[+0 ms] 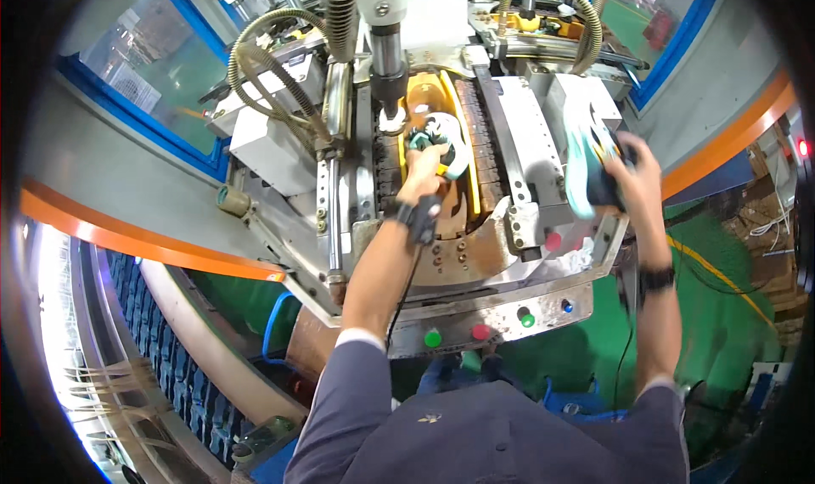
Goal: The recorder takes shoes from a conveyor, places them into a machine for processing, and then places them on a separate outgoing track.
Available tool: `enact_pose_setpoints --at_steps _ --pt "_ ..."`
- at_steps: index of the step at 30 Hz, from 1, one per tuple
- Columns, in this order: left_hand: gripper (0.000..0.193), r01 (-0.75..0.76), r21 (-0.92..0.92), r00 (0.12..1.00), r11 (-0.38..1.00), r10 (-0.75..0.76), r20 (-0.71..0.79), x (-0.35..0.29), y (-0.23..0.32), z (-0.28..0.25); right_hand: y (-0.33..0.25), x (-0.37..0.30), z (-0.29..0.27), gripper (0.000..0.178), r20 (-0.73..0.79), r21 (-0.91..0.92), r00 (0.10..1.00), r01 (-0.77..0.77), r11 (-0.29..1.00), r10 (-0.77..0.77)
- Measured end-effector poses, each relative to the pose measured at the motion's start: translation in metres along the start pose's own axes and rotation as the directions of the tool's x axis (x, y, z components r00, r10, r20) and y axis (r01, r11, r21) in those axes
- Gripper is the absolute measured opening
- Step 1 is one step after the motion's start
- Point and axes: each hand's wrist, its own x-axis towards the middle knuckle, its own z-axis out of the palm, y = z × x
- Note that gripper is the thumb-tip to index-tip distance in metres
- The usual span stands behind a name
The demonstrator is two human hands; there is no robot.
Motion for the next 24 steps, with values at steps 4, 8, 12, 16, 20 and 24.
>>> enact_pose_setpoints --at_steps 4,8,12,16,20,24 --pt "0.026 -0.007 -0.146 0.99 0.989 0.028 0.139 -0.147 -0.006 -0.051 -0.055 0.08 0.103 0.057 0.311 -0.292 0.946 0.002 0.956 0.092" --pt "0.048 -0.067 -0.056 0.997 0.996 0.069 0.04 -0.282 -0.034 -0.127 -0.095 0.083 0.228 0.042 0.558 -0.343 0.823 0.116 0.932 0.103" --pt "0.066 -0.16 -0.011 0.956 0.987 0.152 -0.253 -0.411 -0.057 -0.175 -0.031 0.072 0.34 0.042 0.451 -0.455 0.891 0.274 0.847 -0.046" --pt "0.059 -0.37 -0.14 0.779 0.918 0.224 -0.586 -0.482 -0.099 -0.176 -0.012 0.045 0.376 0.049 0.221 -0.467 0.974 0.145 0.872 -0.044" --pt "0.039 -0.561 -0.224 0.524 0.797 0.133 -0.841 -0.527 -0.171 -0.169 -0.058 0.001 0.341 0.051 0.372 -0.318 0.881 0.418 0.851 -0.294" --pt "0.029 -0.609 -0.343 0.512 0.715 0.024 -0.859 -0.535 -0.236 -0.157 -0.112 -0.175 0.246 0.015 0.469 0.192 0.63 0.611 0.768 -0.619"
